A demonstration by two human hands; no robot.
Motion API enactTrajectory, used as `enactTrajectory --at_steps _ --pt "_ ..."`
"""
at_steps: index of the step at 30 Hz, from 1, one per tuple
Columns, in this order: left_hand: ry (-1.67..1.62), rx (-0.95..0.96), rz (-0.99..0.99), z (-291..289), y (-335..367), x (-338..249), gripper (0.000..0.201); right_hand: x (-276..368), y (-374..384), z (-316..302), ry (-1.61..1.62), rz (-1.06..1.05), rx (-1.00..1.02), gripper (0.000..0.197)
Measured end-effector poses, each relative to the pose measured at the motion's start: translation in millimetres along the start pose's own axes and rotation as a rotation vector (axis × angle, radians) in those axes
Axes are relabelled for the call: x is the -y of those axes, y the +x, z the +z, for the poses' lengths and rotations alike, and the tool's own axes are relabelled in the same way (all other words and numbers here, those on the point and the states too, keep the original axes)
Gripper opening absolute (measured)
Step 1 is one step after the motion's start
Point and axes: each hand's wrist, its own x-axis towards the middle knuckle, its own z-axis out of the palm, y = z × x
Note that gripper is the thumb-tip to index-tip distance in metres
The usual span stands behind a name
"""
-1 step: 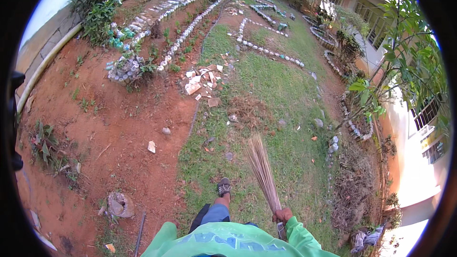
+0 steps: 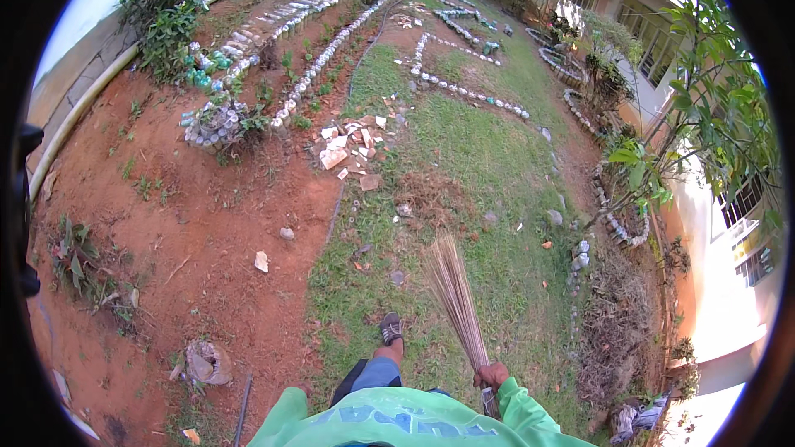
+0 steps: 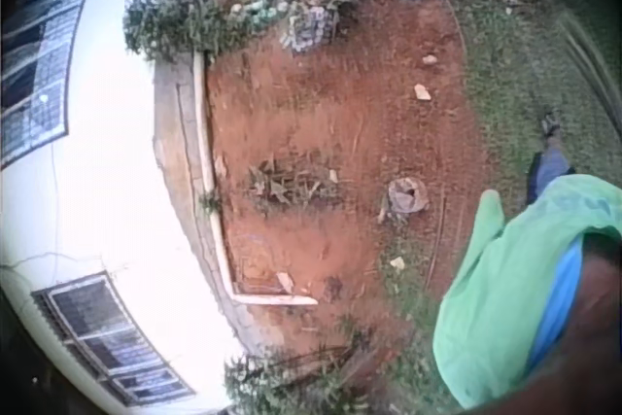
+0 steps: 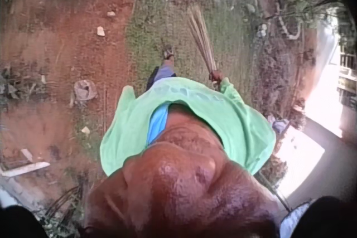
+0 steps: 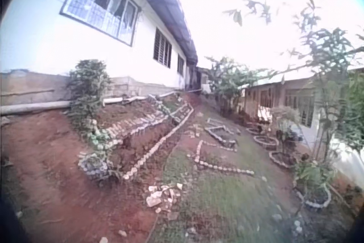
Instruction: The person sweeps a yard with a traditional broom, moving across grass and dirt areas to gather dry leaves and debris. They also pick up weeds and branches by hand and place them aside while continuing to sweep.
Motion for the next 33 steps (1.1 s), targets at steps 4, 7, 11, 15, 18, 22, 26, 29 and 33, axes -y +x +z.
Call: enactTrajectory --at_steps 4,7,11,15,18,22,26,29,33 --pt "0.066 -0.022 -0.013 5 51 -107 0.011 158 -41 -36 -0.136 0.133 -0.086 0.017" --pt "0.110 -0.020 0.054 35 77 -182 0.010 175 -7 -86 -0.262 0.083 -0.104 0.018" --pt "0.067 -0.149 0.129 41 99 -253 0.010 238 15 -139 -0.261 0.122 -0.224 0.026" --pt "-0.283 -0.093 0.061 102 72 -393 0.006 255 83 -227 -0.378 0.124 -0.241 0.030" --pt "-0.453 -0.245 0.026 121 63 -394 0.008 306 176 -268 -0.535 -0.060 -0.135 0.027" --pt "-0.558 -0.085 -0.098 210 45 -396 0.008 366 219 -333 -0.560 -0.070 -0.055 0.026" --pt "-0.564 -0.078 -0.205 266 27 -418 0.006 455 263 -363 -0.597 -0.118 -0.142 0.029" --pt "-0.592 -0.044 -0.235 302 48 -445 0.005 513 276 -387 -0.641 -0.177 -0.165 0.030" --pt "-0.668 -0.046 -0.180 320 92 -495 0.004 569 286 -416 -0.615 -0.227 -0.144 0.030"
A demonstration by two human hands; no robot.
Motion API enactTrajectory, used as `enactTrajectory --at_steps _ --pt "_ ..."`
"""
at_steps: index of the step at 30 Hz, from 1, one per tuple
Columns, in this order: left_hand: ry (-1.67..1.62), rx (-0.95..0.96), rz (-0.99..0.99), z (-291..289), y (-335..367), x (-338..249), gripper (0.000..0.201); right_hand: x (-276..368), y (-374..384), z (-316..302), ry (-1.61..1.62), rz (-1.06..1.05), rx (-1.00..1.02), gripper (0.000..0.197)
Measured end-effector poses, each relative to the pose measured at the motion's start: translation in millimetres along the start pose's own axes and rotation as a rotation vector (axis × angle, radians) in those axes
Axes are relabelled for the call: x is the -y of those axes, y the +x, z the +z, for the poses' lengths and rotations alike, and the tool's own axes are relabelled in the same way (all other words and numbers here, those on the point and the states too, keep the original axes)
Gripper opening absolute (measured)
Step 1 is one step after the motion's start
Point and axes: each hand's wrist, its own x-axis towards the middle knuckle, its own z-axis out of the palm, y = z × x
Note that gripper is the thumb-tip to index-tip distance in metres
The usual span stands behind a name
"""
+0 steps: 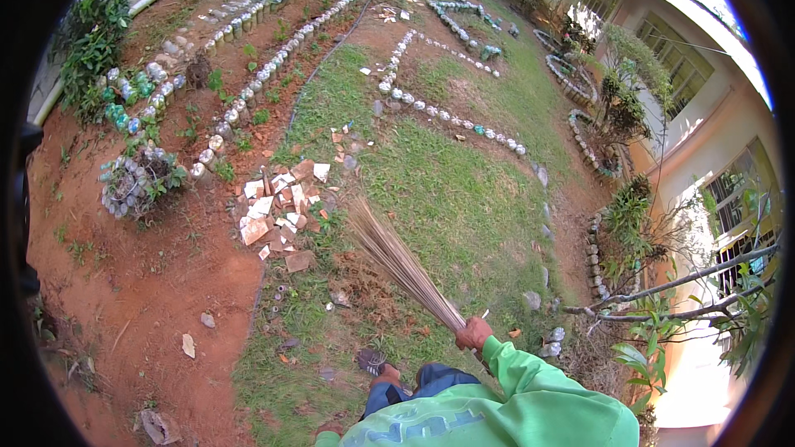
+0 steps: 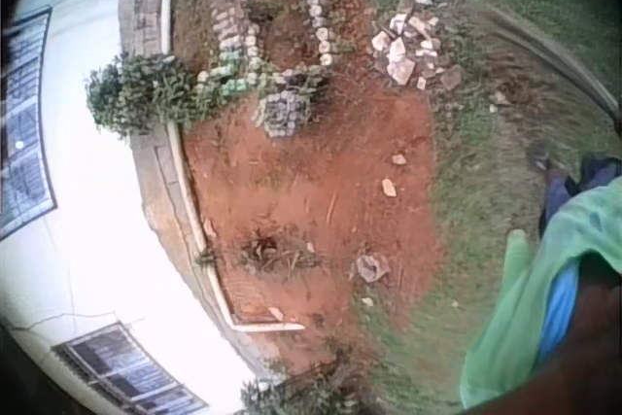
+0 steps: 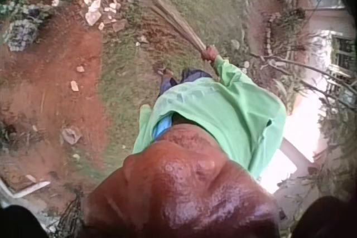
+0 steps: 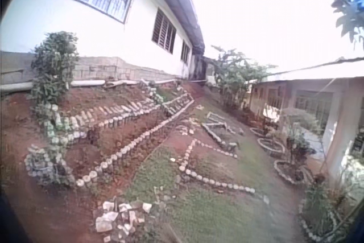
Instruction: The person sweeps a yard with a traditional broom, moving across grass and dirt areas to gather dry leaves and debris. They also pick up weeds and branches by hand and place them aside while continuing to sweep.
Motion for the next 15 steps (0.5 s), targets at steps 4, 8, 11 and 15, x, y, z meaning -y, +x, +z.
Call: enactTrajectory --at_steps 4,8,11,15 --pt "-0.162 -0.118 0.035 51 -45 -109 0.005 32 38 -40 -0.047 -0.079 -0.015 0.029" --pt "-0.101 -0.129 0.173 87 -25 -172 0.007 63 90 -87 -0.005 -0.123 -0.023 0.029" --pt "-0.198 -0.222 0.163 107 -38 -205 0.012 100 145 -109 -0.077 -0.243 -0.017 0.035" --pt "-0.267 -0.382 0.238 159 -1 -122 0.012 136 254 -113 -0.185 -0.430 -0.125 0.040"
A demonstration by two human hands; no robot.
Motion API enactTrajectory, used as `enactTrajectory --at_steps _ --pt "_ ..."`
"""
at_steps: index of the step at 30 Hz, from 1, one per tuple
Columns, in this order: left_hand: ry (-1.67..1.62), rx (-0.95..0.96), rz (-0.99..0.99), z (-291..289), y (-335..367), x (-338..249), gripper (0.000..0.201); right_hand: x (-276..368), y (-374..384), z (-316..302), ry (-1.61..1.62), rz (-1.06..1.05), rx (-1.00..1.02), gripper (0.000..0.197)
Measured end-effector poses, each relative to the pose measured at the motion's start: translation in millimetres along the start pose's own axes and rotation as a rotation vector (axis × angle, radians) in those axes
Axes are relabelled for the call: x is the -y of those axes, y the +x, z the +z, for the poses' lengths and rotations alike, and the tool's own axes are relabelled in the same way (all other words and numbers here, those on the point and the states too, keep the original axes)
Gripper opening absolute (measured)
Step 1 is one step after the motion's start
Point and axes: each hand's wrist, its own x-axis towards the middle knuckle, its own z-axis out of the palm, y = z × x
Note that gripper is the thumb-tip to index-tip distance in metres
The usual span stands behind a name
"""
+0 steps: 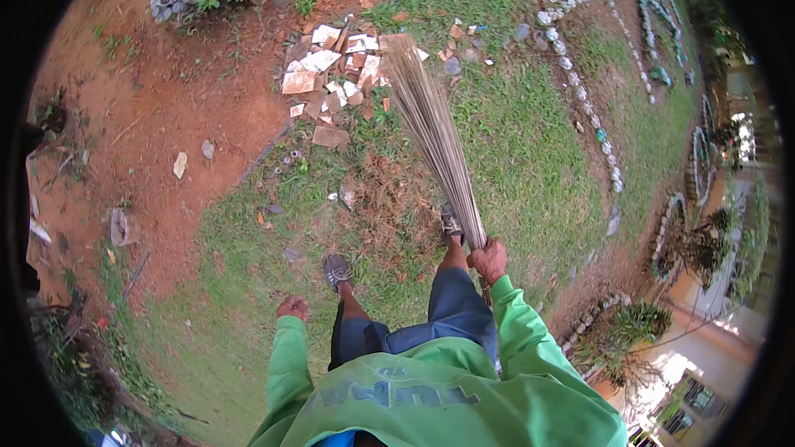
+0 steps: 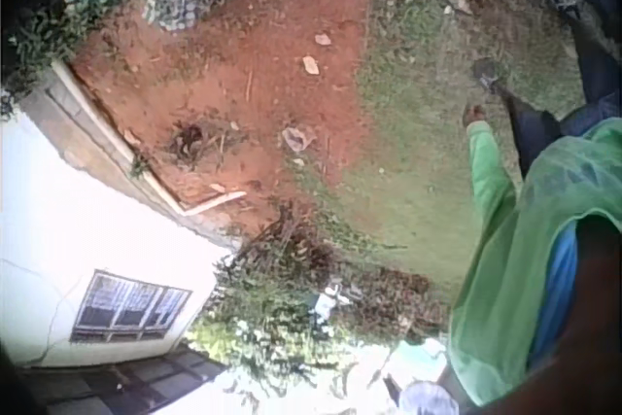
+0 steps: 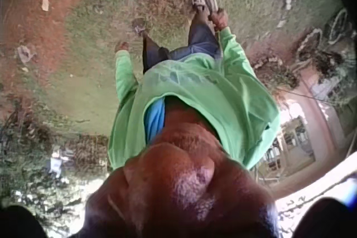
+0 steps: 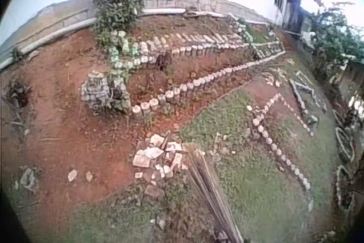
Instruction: The person sweeps a yard with a traditional broom, moving across grass and dirt areas to gather dry leaves and debris. They also pick up weeds and branches by hand and place them aside while continuing to sweep.
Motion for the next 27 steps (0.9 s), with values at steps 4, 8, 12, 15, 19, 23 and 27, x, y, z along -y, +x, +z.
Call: enactTrajectory --at_steps 4,8,12,15,19,23,27 --pt "-0.071 0.092 -0.220 81 -59 8 0.013 7 115 3 0.076 -0.098 0.061 0.036" --pt "0.110 0.103 -0.223 188 -48 0 0.016 6 232 37 0.054 -0.222 -0.013 0.037" --pt "-0.437 0.030 -0.272 251 29 88 0.031 -10 340 100 0.051 -0.263 -0.040 0.035" --pt "0.221 -0.018 -0.396 268 91 58 0.048 -30 381 156 0.070 -0.194 0.081 0.031" --pt "0.376 -0.115 -0.138 273 180 78 0.046 -106 457 217 0.013 -0.274 0.082 0.024" --pt "0.372 -0.106 -0.098 252 227 64 0.043 -61 405 251 0.243 -0.250 0.166 0.015" --pt "0.116 -0.118 -0.132 253 251 78 0.034 -46 377 241 0.044 -0.264 0.172 0.018"
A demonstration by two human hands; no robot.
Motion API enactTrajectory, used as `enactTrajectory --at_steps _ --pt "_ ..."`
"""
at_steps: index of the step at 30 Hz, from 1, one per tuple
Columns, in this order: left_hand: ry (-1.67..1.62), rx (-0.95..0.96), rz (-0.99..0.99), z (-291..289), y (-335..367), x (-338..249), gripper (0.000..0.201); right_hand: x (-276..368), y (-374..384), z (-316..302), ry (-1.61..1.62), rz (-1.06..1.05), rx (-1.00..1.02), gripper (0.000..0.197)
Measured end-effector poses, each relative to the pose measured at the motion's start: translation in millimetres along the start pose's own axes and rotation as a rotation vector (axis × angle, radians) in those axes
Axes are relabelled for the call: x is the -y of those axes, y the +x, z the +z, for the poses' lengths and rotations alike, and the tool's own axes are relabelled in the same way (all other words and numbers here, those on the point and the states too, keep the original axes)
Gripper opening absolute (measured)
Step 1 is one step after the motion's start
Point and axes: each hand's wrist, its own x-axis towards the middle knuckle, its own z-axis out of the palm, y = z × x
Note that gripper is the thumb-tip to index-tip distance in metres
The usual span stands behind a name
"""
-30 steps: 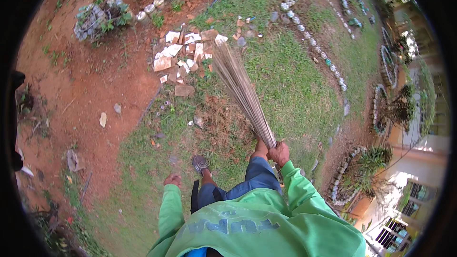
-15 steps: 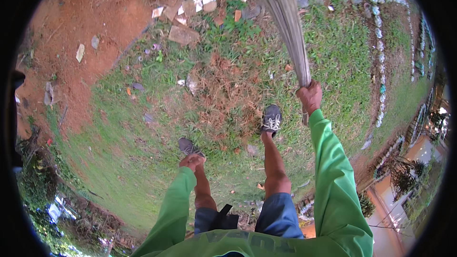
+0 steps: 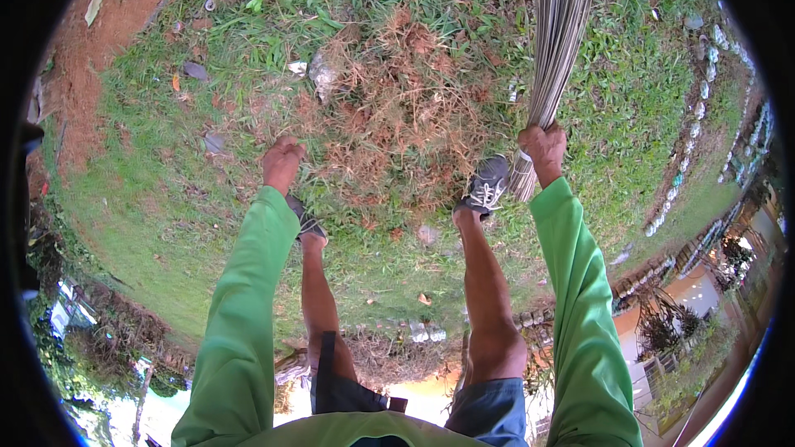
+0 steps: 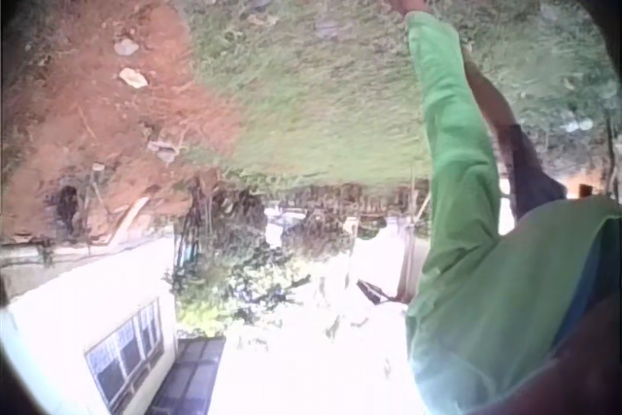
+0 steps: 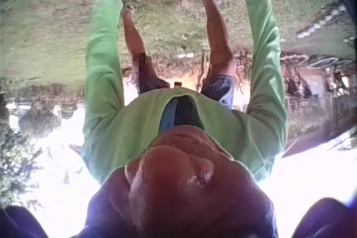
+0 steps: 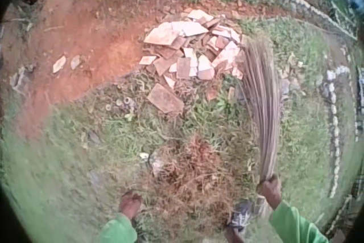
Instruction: The person sweeps a yard with a traditional broom, moving across grass and dirt areas to gather dry leaves and debris. They also pick up weeds and branches by hand and place them aside while continuing to sweep.
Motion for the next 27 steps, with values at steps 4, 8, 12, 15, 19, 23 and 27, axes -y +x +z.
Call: enactTrajectory --at_steps 4,8,12,15,19,23,27 --pt "-0.173 0.117 0.078 22 -59 -20 0.032 38 -81 -46 0.157 0.107 0.038 0.022" --pt "0.177 -0.201 0.008 16 -71 21 0.042 -37 -78 -69 -0.177 0.050 -0.211 0.032" --pt "0.074 -0.395 -0.178 -32 -41 79 0.052 -112 -11 -82 -0.441 0.078 -0.274 0.031" --pt "0.259 -0.398 -0.175 -66 -3 103 0.055 -133 22 -77 -0.901 -0.001 -0.079 0.039" --pt "0.259 -0.452 -0.035 -74 34 148 0.052 -6 -15 -9 -0.523 -0.277 -0.226 0.070" --pt "-0.162 -0.158 -0.245 -15 61 115 0.050 88 -23 52 -0.325 -0.509 0.015 0.075" --pt "-0.608 0.217 0.067 62 27 56 0.039 106 63 84 -0.427 -0.745 -0.025 0.072"
